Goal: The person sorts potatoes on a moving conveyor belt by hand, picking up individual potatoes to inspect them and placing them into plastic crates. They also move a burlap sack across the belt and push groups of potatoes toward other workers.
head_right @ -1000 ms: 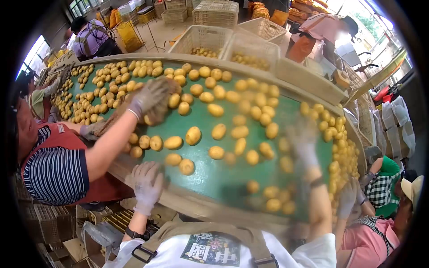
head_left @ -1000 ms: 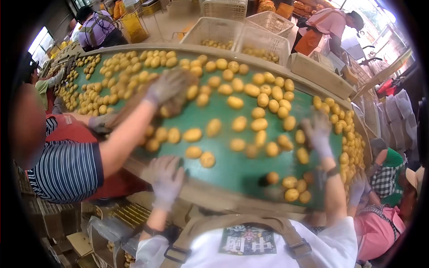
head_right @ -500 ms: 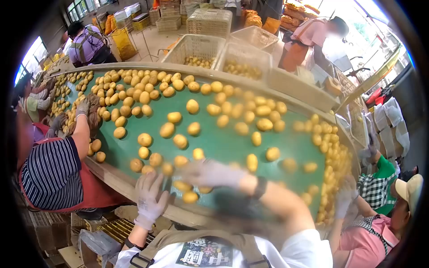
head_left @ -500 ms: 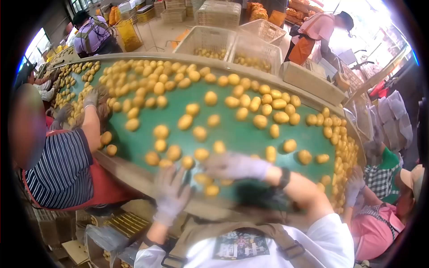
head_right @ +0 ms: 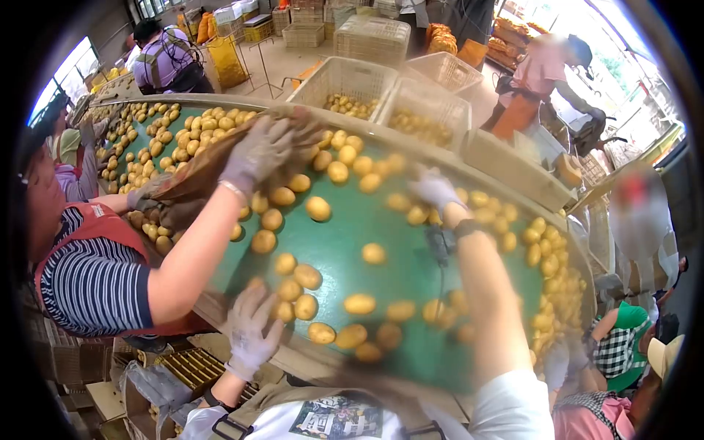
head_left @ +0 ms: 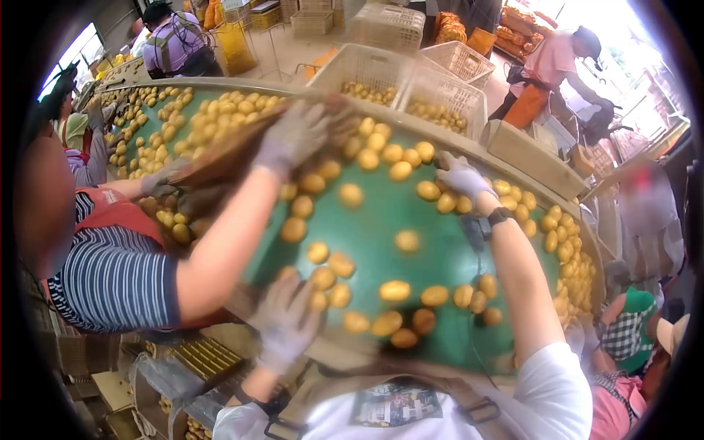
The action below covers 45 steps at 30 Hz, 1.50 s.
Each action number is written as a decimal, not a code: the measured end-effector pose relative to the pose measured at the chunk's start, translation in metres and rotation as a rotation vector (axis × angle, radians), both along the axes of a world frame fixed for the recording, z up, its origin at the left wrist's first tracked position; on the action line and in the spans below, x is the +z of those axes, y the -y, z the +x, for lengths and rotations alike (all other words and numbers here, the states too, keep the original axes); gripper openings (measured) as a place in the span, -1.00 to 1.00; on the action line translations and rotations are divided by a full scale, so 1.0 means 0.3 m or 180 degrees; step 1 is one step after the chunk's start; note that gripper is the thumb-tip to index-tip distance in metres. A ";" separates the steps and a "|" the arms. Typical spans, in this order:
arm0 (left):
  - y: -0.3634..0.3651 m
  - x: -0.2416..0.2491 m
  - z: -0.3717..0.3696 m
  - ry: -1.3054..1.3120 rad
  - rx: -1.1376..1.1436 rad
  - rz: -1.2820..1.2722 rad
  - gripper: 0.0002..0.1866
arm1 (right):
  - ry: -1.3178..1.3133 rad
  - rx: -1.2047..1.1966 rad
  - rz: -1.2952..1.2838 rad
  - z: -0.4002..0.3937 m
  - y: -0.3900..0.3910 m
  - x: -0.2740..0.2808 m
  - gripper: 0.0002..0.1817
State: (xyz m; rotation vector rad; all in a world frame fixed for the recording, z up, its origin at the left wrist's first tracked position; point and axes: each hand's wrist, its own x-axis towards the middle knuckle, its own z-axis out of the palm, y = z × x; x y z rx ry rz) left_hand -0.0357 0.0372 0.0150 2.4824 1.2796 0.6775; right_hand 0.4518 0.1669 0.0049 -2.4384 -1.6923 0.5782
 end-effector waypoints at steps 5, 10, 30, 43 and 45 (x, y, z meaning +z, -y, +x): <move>0.035 -0.010 0.048 0.0063 0.0000 0.0064 -0.49 | -0.0819 -0.0322 0.0206 0.005 0.243 -0.011 -0.38; 0.083 -0.065 0.066 -0.0129 -0.0068 0.0064 -0.49 | -0.0885 -0.0425 0.1760 0.010 0.599 -0.115 -0.54; 0.110 -0.039 0.126 -0.0108 0.0028 0.0203 -0.48 | 0.0200 -0.0381 0.1304 0.165 0.875 -0.043 -0.34; -0.036 -0.114 0.179 -0.0763 -0.0762 0.0140 -0.50 | 0.0720 0.0275 0.1639 0.172 0.774 -0.082 -0.58; -0.080 -0.051 0.051 -0.1224 0.0094 0.0342 -0.48 | 0.2113 -0.0132 0.2139 0.442 0.767 -0.144 -0.43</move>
